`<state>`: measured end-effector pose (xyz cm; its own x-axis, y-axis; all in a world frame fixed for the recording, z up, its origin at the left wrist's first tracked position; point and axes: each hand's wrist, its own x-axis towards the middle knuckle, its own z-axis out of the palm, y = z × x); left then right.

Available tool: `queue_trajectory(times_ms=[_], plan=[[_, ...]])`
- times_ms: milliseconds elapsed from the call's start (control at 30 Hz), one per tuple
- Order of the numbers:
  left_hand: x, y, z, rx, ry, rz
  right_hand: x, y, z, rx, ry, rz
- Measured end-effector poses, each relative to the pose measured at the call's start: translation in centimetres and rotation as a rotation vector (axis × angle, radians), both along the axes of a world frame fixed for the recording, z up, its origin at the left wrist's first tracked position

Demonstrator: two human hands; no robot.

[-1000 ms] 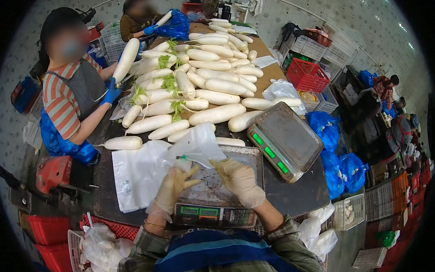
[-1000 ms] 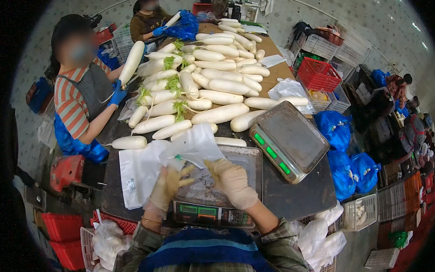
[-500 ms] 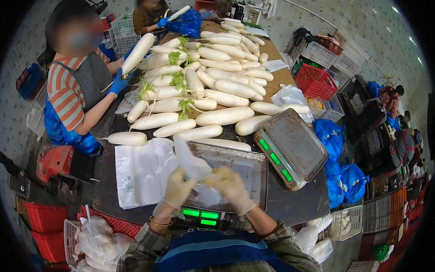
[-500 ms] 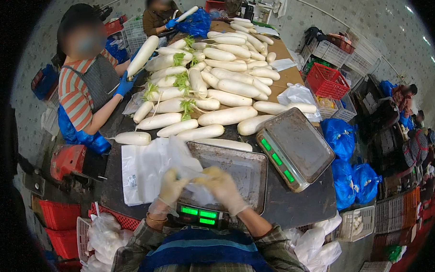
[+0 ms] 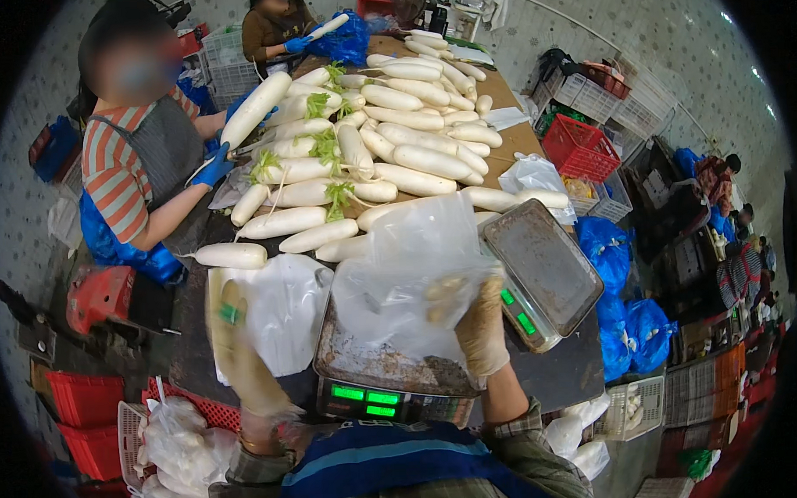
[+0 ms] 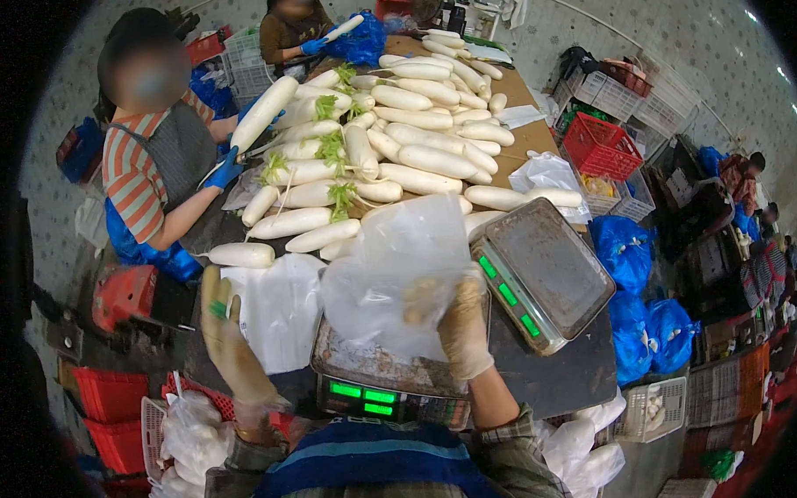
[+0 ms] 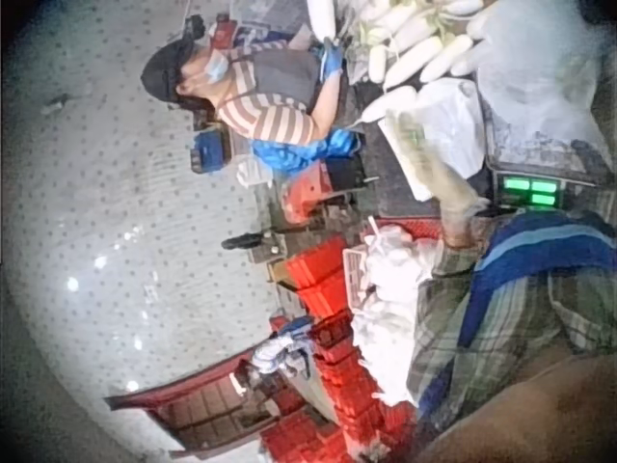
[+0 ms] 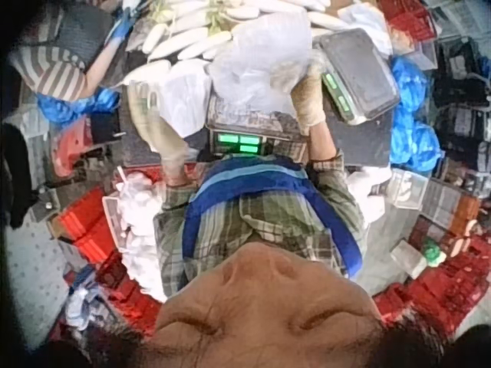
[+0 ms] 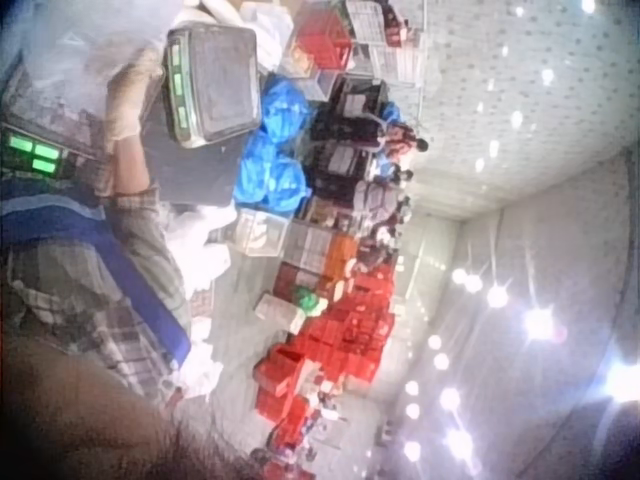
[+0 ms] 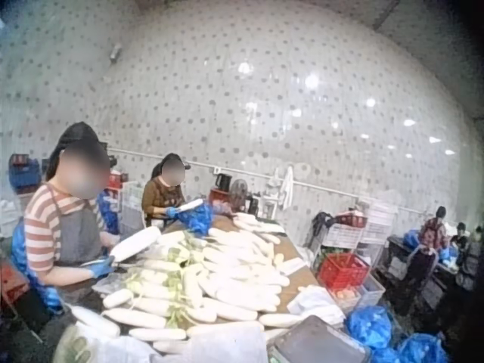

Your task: The person places white radishes into plastic bags on a digital scale, ties the bags, and moves them to a red crate. Other workers are visible in the background handling radishes.

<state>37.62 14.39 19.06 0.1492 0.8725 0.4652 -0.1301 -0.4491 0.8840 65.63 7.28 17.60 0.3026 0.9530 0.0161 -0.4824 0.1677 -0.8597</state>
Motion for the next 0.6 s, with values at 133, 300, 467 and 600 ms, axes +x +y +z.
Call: queue_trajectory(times_ms=[133, 300, 467, 600], plan=[[3.0, -0.3, -0.4, 0.416, 0.558, 0.147, -2.4, -0.1, 2.3, -0.165, -0.467, 0.028], [2.1, 4.0, -0.8, 0.070, 0.516, 0.144, 1.3, 2.1, 9.4, -0.363, -1.174, 0.088], [2.0, 2.3, 3.6, -0.408, 0.106, -0.114, 1.2, 2.9, 12.4, 0.344, -1.507, -0.337], [1.1, 1.3, 6.1, -0.534, -0.092, -0.282, -1.1, 2.0, 6.6, 0.374, -1.621, 0.266]])
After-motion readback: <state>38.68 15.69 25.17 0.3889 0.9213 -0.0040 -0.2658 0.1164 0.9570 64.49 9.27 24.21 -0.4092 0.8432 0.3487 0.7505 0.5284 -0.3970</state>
